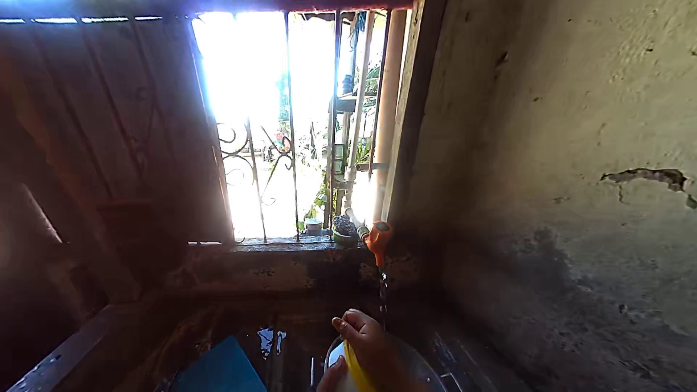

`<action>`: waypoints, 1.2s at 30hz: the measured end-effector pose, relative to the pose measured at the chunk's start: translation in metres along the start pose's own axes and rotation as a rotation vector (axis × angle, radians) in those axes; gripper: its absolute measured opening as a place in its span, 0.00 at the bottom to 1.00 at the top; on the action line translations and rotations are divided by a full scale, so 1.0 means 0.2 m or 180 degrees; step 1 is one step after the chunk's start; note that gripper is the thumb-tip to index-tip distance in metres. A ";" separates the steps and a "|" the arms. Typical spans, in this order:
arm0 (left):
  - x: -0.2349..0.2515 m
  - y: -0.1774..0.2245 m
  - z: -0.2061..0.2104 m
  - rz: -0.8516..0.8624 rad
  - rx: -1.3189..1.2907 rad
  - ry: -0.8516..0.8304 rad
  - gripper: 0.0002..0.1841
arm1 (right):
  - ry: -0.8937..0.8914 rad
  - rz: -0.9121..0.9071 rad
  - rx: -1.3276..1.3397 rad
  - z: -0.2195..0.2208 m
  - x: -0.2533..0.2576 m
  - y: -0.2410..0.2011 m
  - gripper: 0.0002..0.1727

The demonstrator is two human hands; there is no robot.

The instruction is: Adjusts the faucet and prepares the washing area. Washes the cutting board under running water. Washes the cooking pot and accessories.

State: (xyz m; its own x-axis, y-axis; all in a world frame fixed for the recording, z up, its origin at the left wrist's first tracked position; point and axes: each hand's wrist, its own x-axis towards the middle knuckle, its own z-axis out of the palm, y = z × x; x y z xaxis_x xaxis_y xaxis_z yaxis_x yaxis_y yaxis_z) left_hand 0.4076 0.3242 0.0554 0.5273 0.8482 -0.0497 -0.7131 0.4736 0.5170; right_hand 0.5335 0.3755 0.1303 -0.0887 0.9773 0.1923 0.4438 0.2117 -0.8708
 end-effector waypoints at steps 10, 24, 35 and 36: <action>-0.17 0.05 -0.02 0.0975 -0.0813 -0.0598 0.22 | -0.0090 -0.1276 -0.0169 0.14 -0.06 -0.27 0.22; -0.15 -0.03 0.01 0.0541 -0.1061 -0.0038 0.30 | -0.0325 -0.1938 -0.0867 0.09 -0.15 -0.11 0.25; 0.03 -0.07 0.01 0.0499 -0.1470 -0.0560 0.41 | 0.0639 -0.2201 0.0435 -0.17 -0.09 0.15 0.20; 0.06 -0.05 0.02 0.0568 -0.1400 -0.0506 0.43 | 0.0822 -0.2149 0.0719 -0.16 -0.08 0.19 0.20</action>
State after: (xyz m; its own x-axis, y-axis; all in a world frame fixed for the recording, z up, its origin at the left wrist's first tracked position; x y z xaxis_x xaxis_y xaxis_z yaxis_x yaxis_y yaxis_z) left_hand 0.4226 0.3278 0.0525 0.4189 0.8947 0.1552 -0.9078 0.4086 0.0947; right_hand 0.5797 0.3670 0.1091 -0.0522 0.6078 0.7923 0.1712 0.7871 -0.5926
